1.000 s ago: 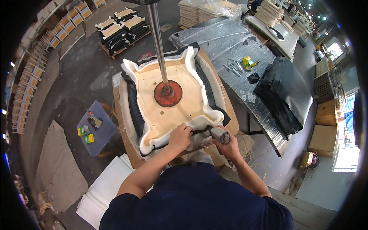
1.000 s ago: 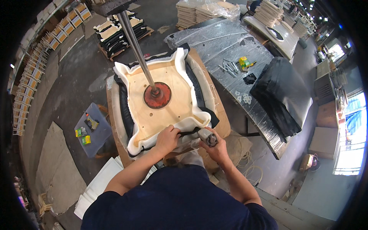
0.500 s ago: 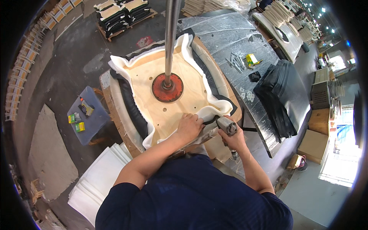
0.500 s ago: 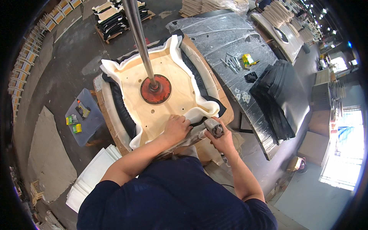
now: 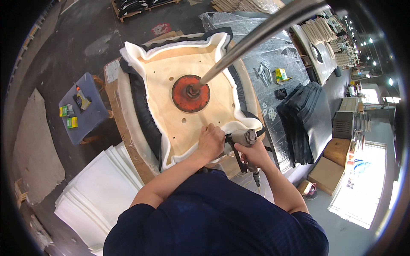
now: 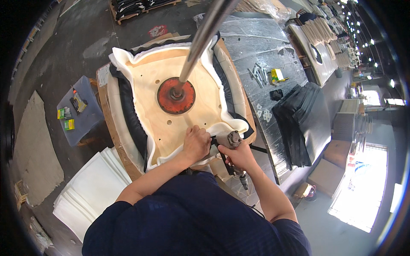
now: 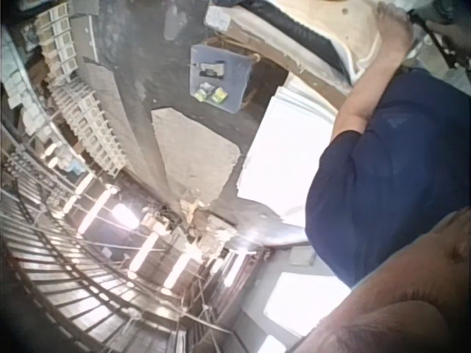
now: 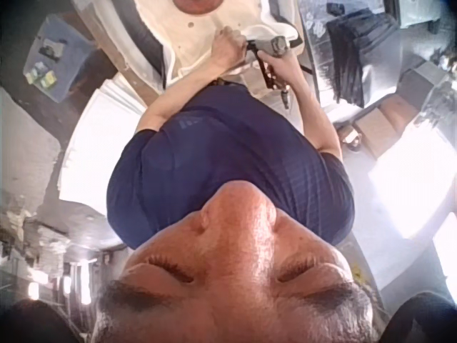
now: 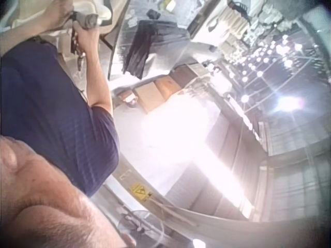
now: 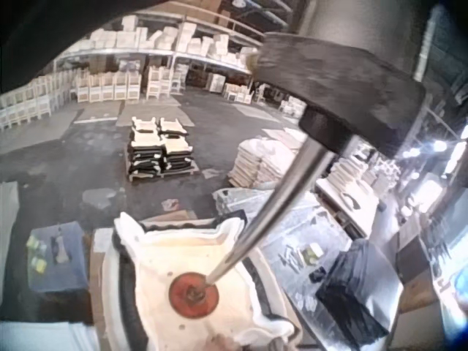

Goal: The person staples white fabric and black leather onto a chair seat base using a pneumatic staple gun. They flip the seat to inspect the finish, then place a protective sheet over the base and continue stapling the fabric edges.

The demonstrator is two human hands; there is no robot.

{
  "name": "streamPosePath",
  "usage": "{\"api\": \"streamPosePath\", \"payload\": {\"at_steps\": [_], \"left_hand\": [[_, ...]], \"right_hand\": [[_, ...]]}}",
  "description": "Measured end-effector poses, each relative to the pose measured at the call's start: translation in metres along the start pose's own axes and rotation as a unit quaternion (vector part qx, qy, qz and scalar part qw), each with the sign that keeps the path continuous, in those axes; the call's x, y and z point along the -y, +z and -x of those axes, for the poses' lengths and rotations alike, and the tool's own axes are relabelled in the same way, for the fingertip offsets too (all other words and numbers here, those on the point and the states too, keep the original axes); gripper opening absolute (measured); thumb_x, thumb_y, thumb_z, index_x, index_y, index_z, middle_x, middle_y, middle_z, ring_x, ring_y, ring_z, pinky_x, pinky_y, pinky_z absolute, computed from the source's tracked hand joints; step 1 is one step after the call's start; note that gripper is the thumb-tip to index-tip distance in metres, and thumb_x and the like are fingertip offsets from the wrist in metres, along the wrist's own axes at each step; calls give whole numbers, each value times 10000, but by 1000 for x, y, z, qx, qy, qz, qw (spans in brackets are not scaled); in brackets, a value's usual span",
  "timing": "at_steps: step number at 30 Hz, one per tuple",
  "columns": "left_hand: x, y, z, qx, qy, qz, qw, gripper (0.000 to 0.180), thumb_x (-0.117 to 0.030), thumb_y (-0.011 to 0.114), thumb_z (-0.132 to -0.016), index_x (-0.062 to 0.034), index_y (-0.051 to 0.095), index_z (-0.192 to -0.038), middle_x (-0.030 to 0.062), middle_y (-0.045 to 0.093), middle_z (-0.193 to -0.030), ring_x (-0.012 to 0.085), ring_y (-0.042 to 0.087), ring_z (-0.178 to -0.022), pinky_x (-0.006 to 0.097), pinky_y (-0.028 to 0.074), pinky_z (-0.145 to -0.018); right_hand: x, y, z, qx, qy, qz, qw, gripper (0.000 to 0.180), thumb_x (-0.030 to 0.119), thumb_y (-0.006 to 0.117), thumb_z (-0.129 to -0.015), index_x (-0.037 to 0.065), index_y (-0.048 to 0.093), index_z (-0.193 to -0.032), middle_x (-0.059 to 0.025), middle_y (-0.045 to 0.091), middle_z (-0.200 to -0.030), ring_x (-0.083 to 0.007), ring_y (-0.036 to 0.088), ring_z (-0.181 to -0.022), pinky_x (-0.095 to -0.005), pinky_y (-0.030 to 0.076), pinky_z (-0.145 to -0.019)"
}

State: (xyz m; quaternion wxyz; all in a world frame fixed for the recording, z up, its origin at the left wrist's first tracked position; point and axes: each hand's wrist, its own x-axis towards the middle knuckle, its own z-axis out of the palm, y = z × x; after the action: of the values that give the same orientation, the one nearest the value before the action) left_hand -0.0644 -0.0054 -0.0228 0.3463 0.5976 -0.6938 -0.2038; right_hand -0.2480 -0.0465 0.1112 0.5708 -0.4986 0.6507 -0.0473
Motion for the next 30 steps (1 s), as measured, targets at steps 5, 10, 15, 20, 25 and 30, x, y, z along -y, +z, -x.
{"api": "streamPosePath", "payload": {"at_steps": [5, 10, 15, 20, 25, 30], "left_hand": [[0, 2, -2, -21, -5, 17, 1000, 112, -151, 821, -837, -121, 719, -804, 49, 641, -875, 301, 610, -995, 474, 446, -884], [4, 5, 1, -12, -18, 19, 1000, 100, -165, 819, -839, -120, 735, -808, 50, 655, -882, 298, 609, -1012, 474, 446, -891], [-3, 5, 0, -1, -13, 5, 1000, 79, -161, 795, -826, -118, 736, -796, 55, 669, -883, 297, 609, -1032, 463, 448, -902], [1, 13, -4, -23, -9, -25, 999, 116, -191, 821, -836, -113, 737, -821, 66, 673, -896, 310, 608, -1022, 488, 441, -902], [-9, -7, 2, 57, -16, -60, 996, 118, -200, 809, -849, -99, 749, -858, 111, 697, -990, 330, 615, -1095, 491, 434, -942], [2, -73, 61, 214, -47, -158, 963, 200, -248, 773, -909, -76, 804, -1006, 119, 709, -1101, 319, 600, -1195, 504, 421, -995]], "right_hand": [[6, 1, -11, 1, 10, 46, 999, 327, 231, 856, -988, -8, 727, -1171, -20, 706, -804, -116, 671, -549, -292, 520, -484], [16, 9, -18, -11, 16, 98, 995, 338, 288, 873, -968, 5, 775, -1123, -44, 733, -765, -117, 679, -529, -308, 529, -483], [12, 10, -23, -39, -30, 157, 986, 360, 312, 870, -963, -3, 780, -1112, -47, 722, -729, -129, 672, -515, -318, 534, -488], [20, 5, -16, -35, -8, 95, 995, 349, 299, 883, -953, 4, 782, -1110, -54, 742, -776, -118, 683, -548, -315, 538, -497], [-20, 12, -2, -126, -84, 60, 987, 384, 282, 916, -923, -35, 784, -1097, -64, 754, -748, -122, 695, -573, -339, 552, -533], [-13, 9, -7, -164, -121, 78, 976, 341, 292, 910, -926, -32, 808, -959, -54, 729, -663, -127, 678, -534, -338, 532, -509]]}}
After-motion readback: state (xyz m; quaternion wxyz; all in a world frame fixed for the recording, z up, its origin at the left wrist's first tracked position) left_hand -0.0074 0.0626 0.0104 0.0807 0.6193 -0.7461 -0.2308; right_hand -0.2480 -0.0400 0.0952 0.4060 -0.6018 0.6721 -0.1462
